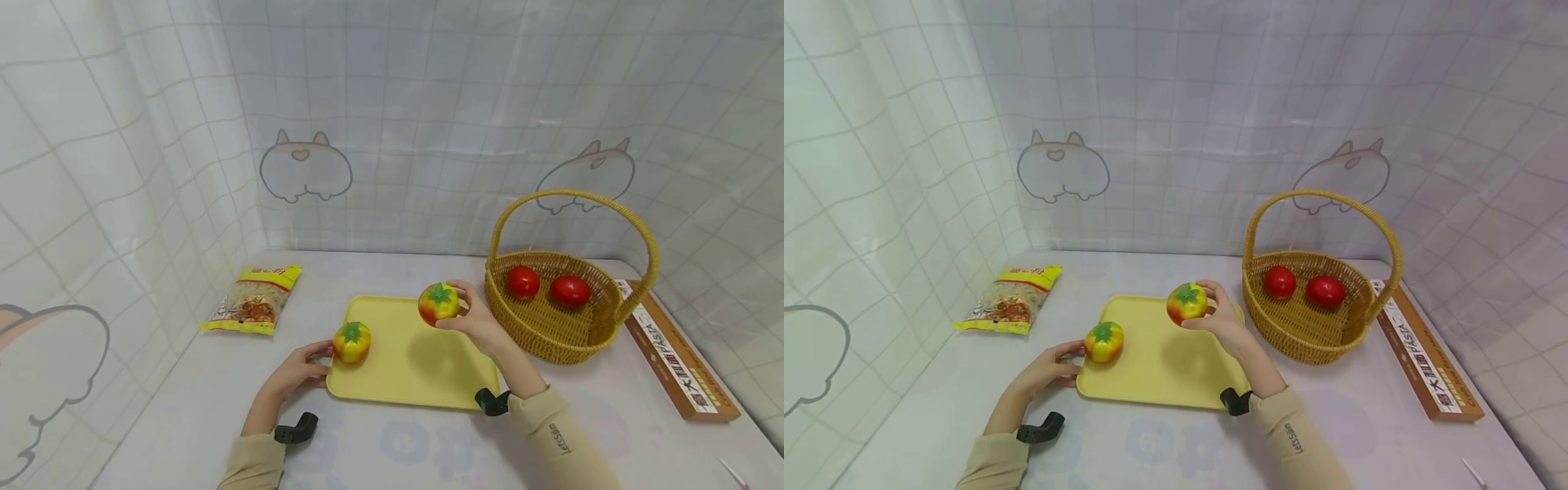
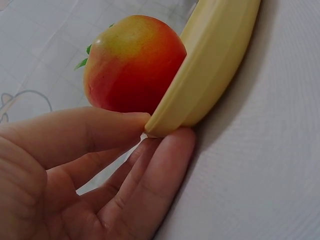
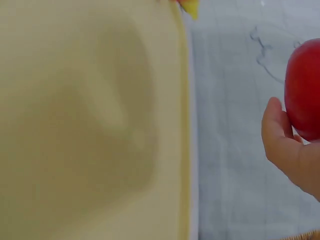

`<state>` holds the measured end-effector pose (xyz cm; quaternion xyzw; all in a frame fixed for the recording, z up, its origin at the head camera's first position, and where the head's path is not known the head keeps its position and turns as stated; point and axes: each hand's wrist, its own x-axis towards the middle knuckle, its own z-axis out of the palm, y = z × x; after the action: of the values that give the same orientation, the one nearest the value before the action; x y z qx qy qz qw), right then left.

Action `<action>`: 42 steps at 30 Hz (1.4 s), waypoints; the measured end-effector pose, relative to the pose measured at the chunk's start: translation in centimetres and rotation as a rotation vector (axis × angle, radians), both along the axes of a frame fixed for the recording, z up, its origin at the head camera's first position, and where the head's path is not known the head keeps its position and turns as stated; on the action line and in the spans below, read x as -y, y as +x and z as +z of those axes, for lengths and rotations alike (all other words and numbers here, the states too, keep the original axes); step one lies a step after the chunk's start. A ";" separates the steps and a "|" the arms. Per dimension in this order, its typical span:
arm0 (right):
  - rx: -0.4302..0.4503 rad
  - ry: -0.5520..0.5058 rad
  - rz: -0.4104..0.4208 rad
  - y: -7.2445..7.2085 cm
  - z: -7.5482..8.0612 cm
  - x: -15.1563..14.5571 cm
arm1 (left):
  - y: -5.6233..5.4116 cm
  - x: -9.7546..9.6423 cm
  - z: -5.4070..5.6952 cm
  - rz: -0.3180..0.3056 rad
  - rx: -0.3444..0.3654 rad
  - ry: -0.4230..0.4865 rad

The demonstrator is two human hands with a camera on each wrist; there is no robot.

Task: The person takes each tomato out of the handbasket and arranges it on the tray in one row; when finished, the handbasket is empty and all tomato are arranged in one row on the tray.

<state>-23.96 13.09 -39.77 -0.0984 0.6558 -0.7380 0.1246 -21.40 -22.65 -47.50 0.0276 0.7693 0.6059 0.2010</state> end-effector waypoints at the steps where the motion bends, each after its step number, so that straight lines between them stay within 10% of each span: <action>1: 0.009 0.009 0.012 0.0 -0.3 0.6 | 0.0 0.0 0.0 0.001 0.003 0.000; 26: 0.020 0.375 0.084 -0.1 -5.5 7.2 | 0.1 0.0 0.2 -0.023 0.008 0.013; 42: 0.005 0.349 0.123 -0.1 -5.3 7.9 | 0.1 0.0 0.3 -0.035 0.005 0.029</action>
<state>-24.02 5.17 -45.09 -0.1133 0.7663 -0.6043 0.1861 -21.29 -22.64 -47.21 0.0427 0.7593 0.6134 0.2130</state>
